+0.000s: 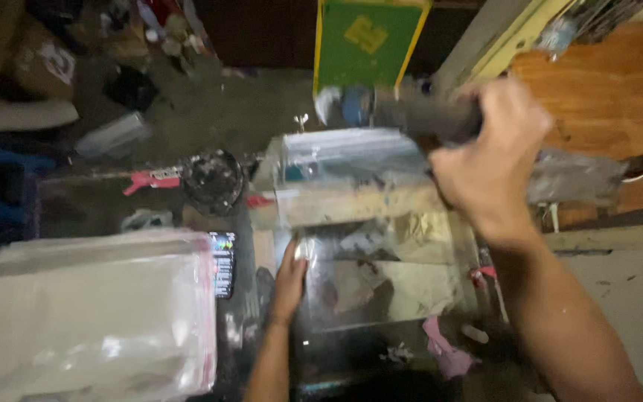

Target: The person performs screen printing by pulling a squeegee across a screen to transfer white ink onto a plastic bag. They repeatedly place the bag under the screen, apply the ink, and lift the screen to reveal the printed design.

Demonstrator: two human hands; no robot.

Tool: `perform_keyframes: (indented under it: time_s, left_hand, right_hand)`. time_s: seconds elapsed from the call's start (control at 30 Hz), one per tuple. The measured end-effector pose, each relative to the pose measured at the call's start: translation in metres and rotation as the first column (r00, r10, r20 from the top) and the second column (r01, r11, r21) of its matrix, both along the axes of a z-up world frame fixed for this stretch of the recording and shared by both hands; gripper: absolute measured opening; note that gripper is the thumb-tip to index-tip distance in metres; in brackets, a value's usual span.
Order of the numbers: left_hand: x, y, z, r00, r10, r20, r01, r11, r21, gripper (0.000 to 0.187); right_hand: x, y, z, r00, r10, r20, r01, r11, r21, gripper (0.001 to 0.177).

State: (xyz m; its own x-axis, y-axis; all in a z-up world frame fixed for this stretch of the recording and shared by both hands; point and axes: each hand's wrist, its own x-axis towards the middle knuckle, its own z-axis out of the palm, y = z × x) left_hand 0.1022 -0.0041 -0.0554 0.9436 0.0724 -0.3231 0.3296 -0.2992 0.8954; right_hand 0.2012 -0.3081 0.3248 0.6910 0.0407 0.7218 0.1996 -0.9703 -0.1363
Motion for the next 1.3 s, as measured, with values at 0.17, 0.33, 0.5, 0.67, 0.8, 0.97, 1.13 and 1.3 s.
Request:
perform_keyframes:
  time_s: [0.17, 0.33, 0.5, 0.67, 0.8, 0.97, 1.13, 1.3]
  left_hand:
    - [0.038, -0.023, 0.112, 0.722, -0.476, -0.502, 0.357, 0.878, -0.319, 0.105]
    - [-0.039, -0.031, 0.048, 0.702, -0.111, -0.703, -0.238, 0.895, -0.378, 0.074]
    - [-0.068, -0.039, -0.007, 0.858, 0.160, -0.488, -0.302, 0.926, -0.228, 0.047]
    - [-0.055, -0.041, 0.116, 0.904, -0.313, 0.290, 0.343, 0.938, -0.057, 0.051]
    - [-0.060, 0.070, 0.069, 0.908, -0.282, 0.309, 0.239, 0.956, 0.170, 0.043]
    - [-0.102, 0.215, 0.108, 0.998, 0.032, 0.050, -0.039, 0.989, 0.144, 0.060]
    - [-0.184, 0.459, 0.019, 0.968, -0.118, 0.223, 0.002, 0.887, 0.462, 0.070]
    - [-0.198, 0.458, 0.054, 0.913, -0.394, 0.103, 0.127, 0.516, 0.847, 0.082]
  right_hand:
    - [0.037, -0.016, 0.020, 1.000, 0.022, -0.007, -0.022, 0.998, -0.051, 0.064]
    - [0.044, -0.019, 0.028, 0.997, 0.062, -0.055, -0.063, 0.998, -0.022, 0.060]
    - [0.048, -0.011, 0.031, 0.998, -0.020, -0.056, 0.019, 1.000, -0.019, 0.065]
    - [0.046, -0.012, 0.020, 0.989, -0.130, -0.068, 0.126, 0.990, -0.060, 0.078]
    - [0.028, -0.002, 0.025, 0.998, -0.046, -0.037, 0.047, 0.999, 0.025, 0.073]
    - [0.014, -0.008, 0.005, 0.997, -0.034, 0.066, 0.038, 0.998, -0.059, 0.074]
    - [-0.006, -0.013, -0.016, 0.993, -0.089, 0.076, 0.098, 0.987, -0.130, 0.055]
    - [-0.029, -0.003, -0.016, 0.988, 0.096, 0.122, -0.083, 0.991, -0.108, 0.058]
